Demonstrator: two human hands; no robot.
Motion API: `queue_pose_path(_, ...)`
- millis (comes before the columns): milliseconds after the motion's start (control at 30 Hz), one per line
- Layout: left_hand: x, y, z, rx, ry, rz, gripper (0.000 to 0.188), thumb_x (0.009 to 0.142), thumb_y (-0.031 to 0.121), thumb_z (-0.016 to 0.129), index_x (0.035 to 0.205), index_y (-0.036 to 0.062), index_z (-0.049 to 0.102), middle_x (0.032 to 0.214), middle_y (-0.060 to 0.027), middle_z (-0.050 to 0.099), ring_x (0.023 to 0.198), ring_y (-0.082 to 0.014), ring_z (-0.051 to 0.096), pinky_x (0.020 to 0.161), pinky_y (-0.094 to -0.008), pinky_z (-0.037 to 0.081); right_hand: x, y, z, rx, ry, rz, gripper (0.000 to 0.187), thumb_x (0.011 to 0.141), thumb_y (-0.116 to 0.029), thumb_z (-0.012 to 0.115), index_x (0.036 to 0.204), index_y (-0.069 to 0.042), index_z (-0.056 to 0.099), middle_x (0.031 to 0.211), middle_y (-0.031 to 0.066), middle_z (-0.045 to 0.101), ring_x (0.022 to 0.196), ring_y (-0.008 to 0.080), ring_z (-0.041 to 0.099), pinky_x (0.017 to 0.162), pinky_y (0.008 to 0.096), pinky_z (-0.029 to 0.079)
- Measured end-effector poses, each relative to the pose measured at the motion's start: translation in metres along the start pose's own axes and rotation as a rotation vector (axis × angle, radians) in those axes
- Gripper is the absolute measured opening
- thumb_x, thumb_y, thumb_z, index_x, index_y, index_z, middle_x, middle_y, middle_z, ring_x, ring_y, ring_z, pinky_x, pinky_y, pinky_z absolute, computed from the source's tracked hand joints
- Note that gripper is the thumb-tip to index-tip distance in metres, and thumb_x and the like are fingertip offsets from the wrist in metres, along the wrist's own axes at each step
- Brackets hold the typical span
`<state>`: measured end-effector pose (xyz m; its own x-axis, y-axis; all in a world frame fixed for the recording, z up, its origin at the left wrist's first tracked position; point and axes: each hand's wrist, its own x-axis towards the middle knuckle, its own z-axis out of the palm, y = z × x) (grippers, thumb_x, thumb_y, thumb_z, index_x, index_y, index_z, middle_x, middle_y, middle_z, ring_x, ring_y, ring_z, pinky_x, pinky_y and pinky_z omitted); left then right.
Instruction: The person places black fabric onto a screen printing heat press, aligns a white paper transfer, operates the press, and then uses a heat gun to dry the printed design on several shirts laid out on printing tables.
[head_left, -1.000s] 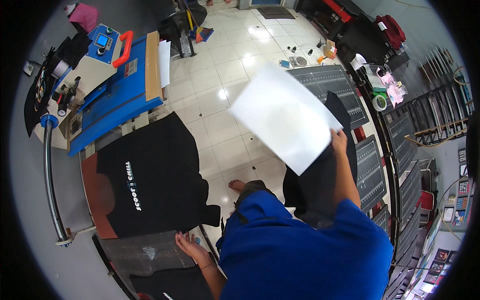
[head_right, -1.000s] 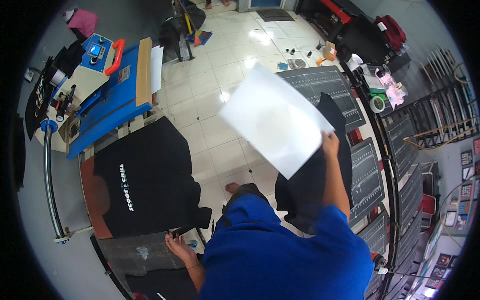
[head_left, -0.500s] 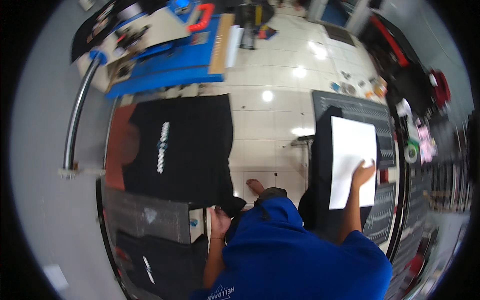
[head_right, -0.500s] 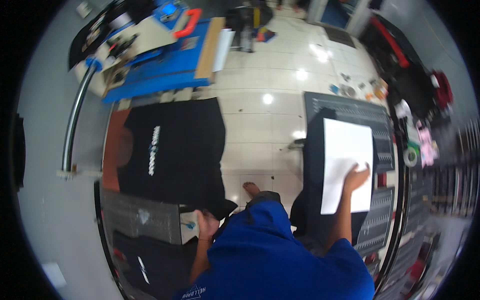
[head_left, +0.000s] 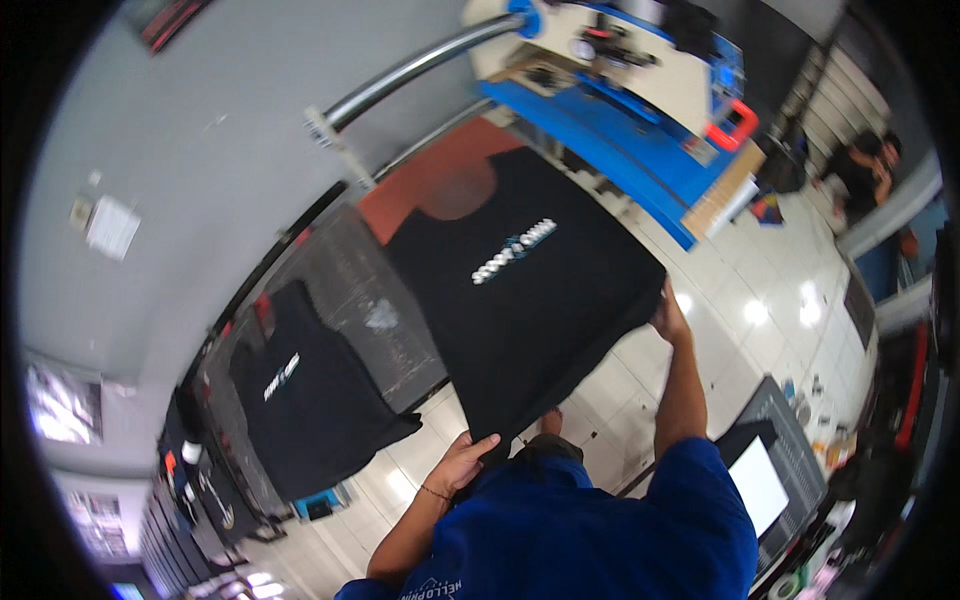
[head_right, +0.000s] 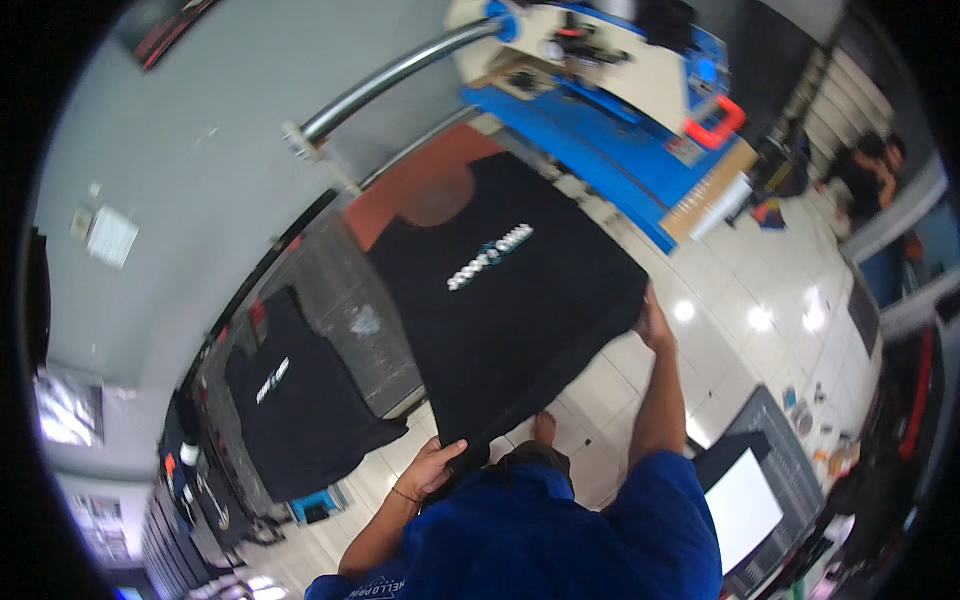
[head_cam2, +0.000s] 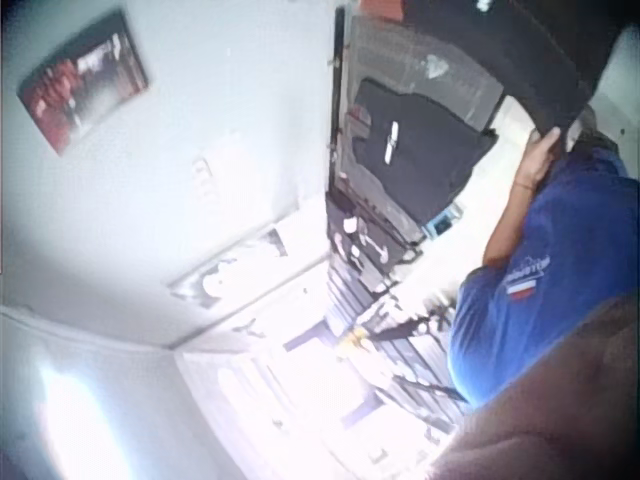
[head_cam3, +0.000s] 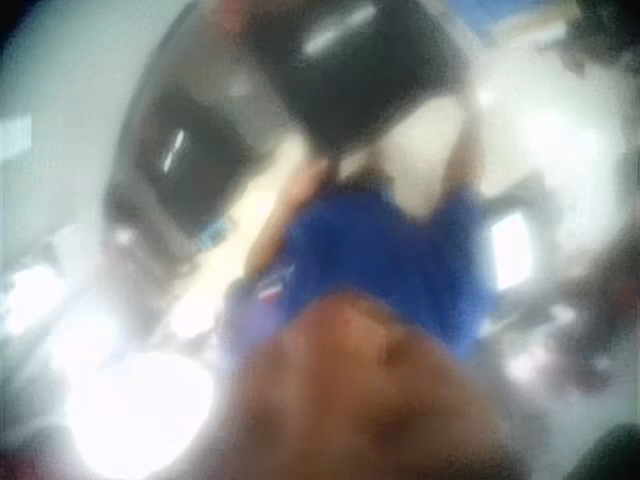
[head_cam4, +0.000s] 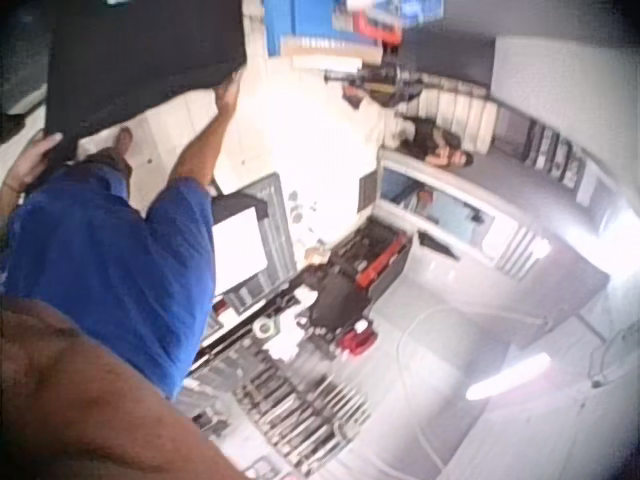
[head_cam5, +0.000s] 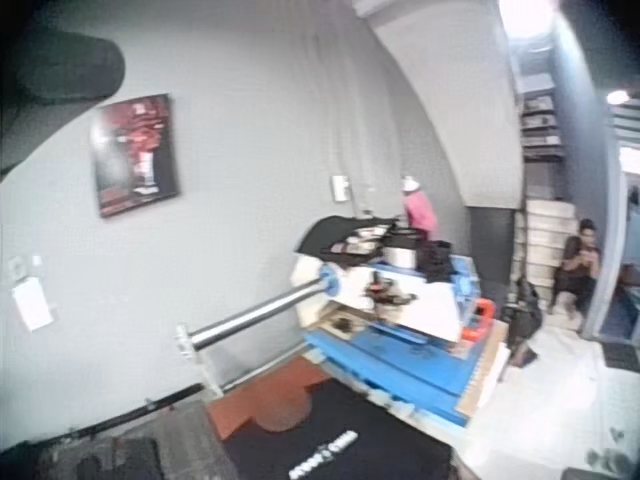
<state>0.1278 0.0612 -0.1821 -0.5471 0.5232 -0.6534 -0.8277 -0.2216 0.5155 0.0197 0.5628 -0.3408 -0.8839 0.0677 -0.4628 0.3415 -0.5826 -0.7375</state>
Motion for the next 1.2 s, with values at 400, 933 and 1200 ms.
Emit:
queue_pose_path(400, -0.217, 0.105, -0.058, -0.045, 0.111, 1.382, 0.067, 0.086, 0.032, 0.071, 0.139, 0.0019, 0.044, 0.141, -0.0135, 0.049, 0.130, -0.0311, 0.048, 0.108, -0.0511, 0.037, -0.142, -0.182, 0.259, 0.233, -0.845, -0.719, 0.049, 0.097, -0.030, 0.048, 0.135, 0.000, 0.050, 0.134, 0.0193, 0.055, 0.124, 0.0349, 0.052, 0.110, 0.0505, 0.035)
queue_pose_path(933, -0.407, 0.336, -0.318, -0.301, 0.540, 1.292, 0.023, 0.096, 0.013, 0.053, 0.111, -0.0041, 0.057, 0.106, -0.0162, 0.066, 0.090, -0.0266, 0.068, 0.082, -0.0379, 0.057, -0.057, -0.054, 0.749, 0.049, -0.742, -0.097, 0.016, 0.089, -0.014, 0.065, 0.100, -0.001, 0.064, 0.098, 0.0125, 0.069, 0.091, 0.0239, 0.067, 0.082, 0.0359, 0.055)
queue_pose_path(1200, -0.459, 0.219, -0.286, -0.209, 0.694, 1.289, 0.029, 0.095, 0.014, 0.055, 0.116, -0.0048, 0.056, 0.111, -0.0161, 0.065, 0.100, -0.0238, 0.066, 0.086, -0.0350, 0.055, -0.165, -0.001, 0.690, 0.012, -0.592, -0.043, 0.036, 0.090, -0.018, 0.060, 0.120, 0.002, 0.059, 0.115, 0.0169, 0.065, 0.103, 0.0290, 0.065, 0.093, 0.0403, 0.052)
